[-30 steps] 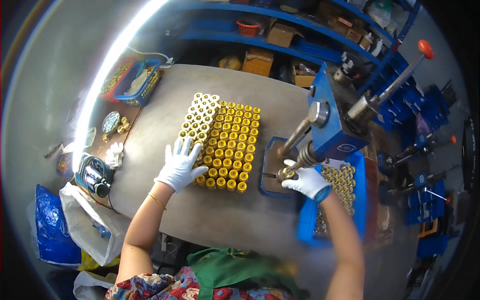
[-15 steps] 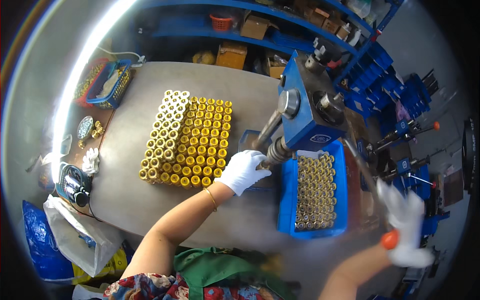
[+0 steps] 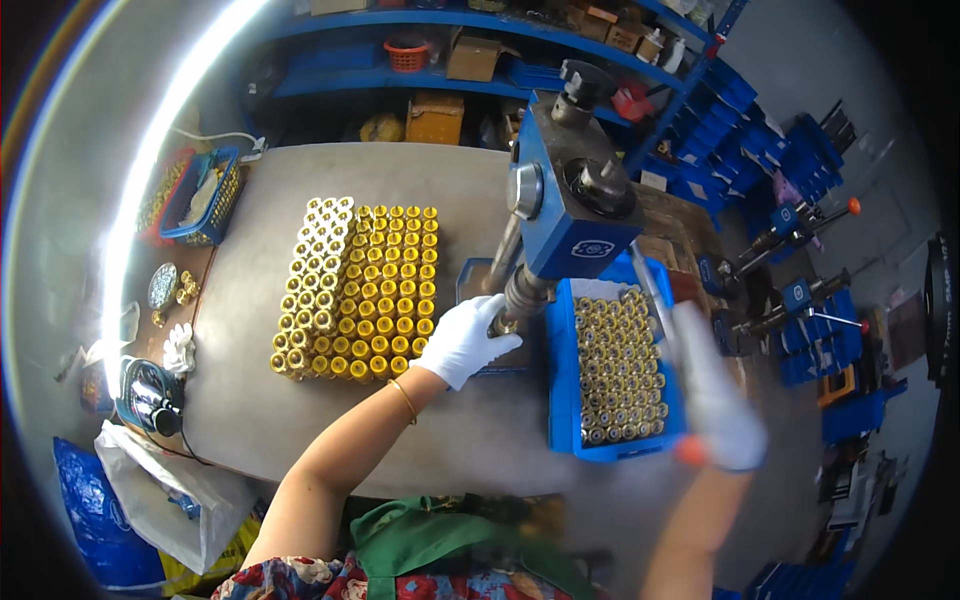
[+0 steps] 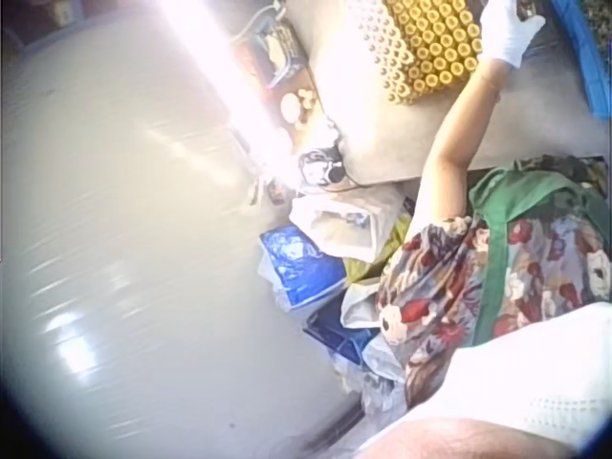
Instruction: The person puts on gloves, then inserts metal components into a manual press machine, operates the lever to press them, and transfers the pressed components into a tray.
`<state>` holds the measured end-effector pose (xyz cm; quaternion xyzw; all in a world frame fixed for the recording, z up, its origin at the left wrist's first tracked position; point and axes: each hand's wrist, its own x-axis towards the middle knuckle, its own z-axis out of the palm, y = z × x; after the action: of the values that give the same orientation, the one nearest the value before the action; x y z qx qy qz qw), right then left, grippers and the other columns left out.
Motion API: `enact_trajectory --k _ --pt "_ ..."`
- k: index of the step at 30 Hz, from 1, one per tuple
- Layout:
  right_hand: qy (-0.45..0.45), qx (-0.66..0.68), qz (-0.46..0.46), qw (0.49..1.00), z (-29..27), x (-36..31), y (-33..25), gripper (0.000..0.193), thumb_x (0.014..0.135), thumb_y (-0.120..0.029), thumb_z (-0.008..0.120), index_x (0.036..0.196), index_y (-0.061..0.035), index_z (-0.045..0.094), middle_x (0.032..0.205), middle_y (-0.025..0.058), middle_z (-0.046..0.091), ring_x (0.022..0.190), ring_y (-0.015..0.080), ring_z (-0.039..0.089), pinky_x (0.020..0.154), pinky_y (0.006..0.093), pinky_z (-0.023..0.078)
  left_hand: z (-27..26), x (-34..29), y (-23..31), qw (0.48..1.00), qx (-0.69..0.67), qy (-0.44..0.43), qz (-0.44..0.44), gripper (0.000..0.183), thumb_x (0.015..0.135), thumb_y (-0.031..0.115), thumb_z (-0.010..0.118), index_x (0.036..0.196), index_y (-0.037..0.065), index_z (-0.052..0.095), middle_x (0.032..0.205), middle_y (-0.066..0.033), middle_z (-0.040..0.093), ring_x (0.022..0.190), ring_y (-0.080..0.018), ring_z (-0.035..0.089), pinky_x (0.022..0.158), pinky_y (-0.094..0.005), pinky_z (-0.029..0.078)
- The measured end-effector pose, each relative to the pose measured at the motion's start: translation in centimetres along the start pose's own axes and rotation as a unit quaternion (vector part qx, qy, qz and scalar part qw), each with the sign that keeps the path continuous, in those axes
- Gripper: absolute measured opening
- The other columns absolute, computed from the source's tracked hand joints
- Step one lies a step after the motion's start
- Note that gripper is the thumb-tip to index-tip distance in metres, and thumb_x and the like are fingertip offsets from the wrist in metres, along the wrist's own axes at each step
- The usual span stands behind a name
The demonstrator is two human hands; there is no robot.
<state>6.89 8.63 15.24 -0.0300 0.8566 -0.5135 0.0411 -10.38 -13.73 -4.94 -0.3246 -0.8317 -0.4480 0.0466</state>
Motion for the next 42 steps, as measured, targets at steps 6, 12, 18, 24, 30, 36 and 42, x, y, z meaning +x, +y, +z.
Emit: enact_trajectory --k 6,12,18,24,30,36,42 --pt "-0.237 0.322 -0.43 0.81 -10.0 12.1 -6.8 0.051 0.099 -0.044 0.044 0.123 0.0002 0.049 0.109 0.0135 0.052 0.119 0.0293 0.047 0.114 0.0512 0.028 1.1 0.5 -0.8 0.999 0.021 -0.035 -0.024 0.04 0.077 0.032 0.077 0.102 0.003 0.066 0.094 -0.0152 0.065 0.087 -0.0329 0.064 0.078 -0.0405 0.051" --pt "0.02 -0.226 0.126 0.966 -8.4 17.8 8.8 0.041 0.096 -0.039 0.052 0.086 -0.0058 0.074 0.078 0.0141 0.069 0.075 0.0223 0.067 0.07 0.0355 0.052 0.0 0.8 -0.2 1.0 0.015 0.002 0.003 0.038 0.074 0.025 0.08 0.102 0.004 0.065 0.094 -0.0143 0.065 0.088 -0.0336 0.063 0.078 -0.0411 0.05" --pt "0.036 -0.517 0.277 0.809 -6.0 15.5 22.5 0.05 0.083 -0.051 0.064 0.117 -0.0134 0.07 0.118 0.0158 0.068 0.108 0.0356 0.065 0.091 0.0465 0.051 -6.8 -1.8 -3.2 0.982 0.139 0.105 0.069 0.04 0.068 0.021 0.085 0.098 0.008 0.061 0.113 -0.0113 0.06 0.106 -0.0338 0.056 0.09 -0.0433 0.045" --pt "0.022 -0.537 0.279 0.796 -6.8 15.9 24.4 0.043 0.089 -0.041 0.06 0.117 -0.0086 0.067 0.109 0.02 0.069 0.103 0.037 0.066 0.089 0.0471 0.052 -16.4 -8.0 -8.0 0.954 0.267 0.133 -0.025 0.04 0.068 0.031 0.085 0.1 0.013 0.07 0.122 -0.0149 0.06 0.119 -0.0352 0.051 0.098 -0.0425 0.04" --pt "0.126 -0.351 0.061 0.926 -3.9 13.7 18.4 0.033 0.094 -0.031 0.06 0.108 -0.0014 0.063 0.096 0.0216 0.07 0.09 0.0381 0.067 0.079 0.0458 0.052 -17.8 -12.2 -9.7 0.942 0.321 0.055 -0.087 0.041 0.072 0.035 0.082 0.107 0.018 0.07 0.134 -0.0151 0.054 0.131 -0.0385 0.041 0.105 -0.0572 0.032" --pt "-0.05 -0.239 -0.09 0.965 7.8 13.5 11.4 0.023 0.084 -0.026 0.071 0.089 -0.0035 0.071 0.072 0.0145 0.068 0.071 0.0342 0.067 0.065 0.0406 0.051 -16.7 -12.9 -9.5 0.927 0.36 0.027 -0.099 0.046 0.077 0.036 0.079 0.118 0.02 0.067 0.138 -0.0161 0.052 0.132 -0.0427 0.039 0.107 -0.0661 0.026" --pt "-0.001 -0.216 -0.058 0.975 9.7 14.4 13.5 0.029 0.083 -0.028 0.072 0.101 -0.0053 0.071 0.093 0.0165 0.071 0.089 0.0314 0.067 0.082 0.0391 0.051 -15.9 -11.9 -7.4 0.914 0.393 0.051 -0.084 0.055 0.08 0.034 0.077 0.127 0.01 0.06 0.137 -0.0214 0.05 0.13 -0.0435 0.041 0.106 -0.0641 0.029"
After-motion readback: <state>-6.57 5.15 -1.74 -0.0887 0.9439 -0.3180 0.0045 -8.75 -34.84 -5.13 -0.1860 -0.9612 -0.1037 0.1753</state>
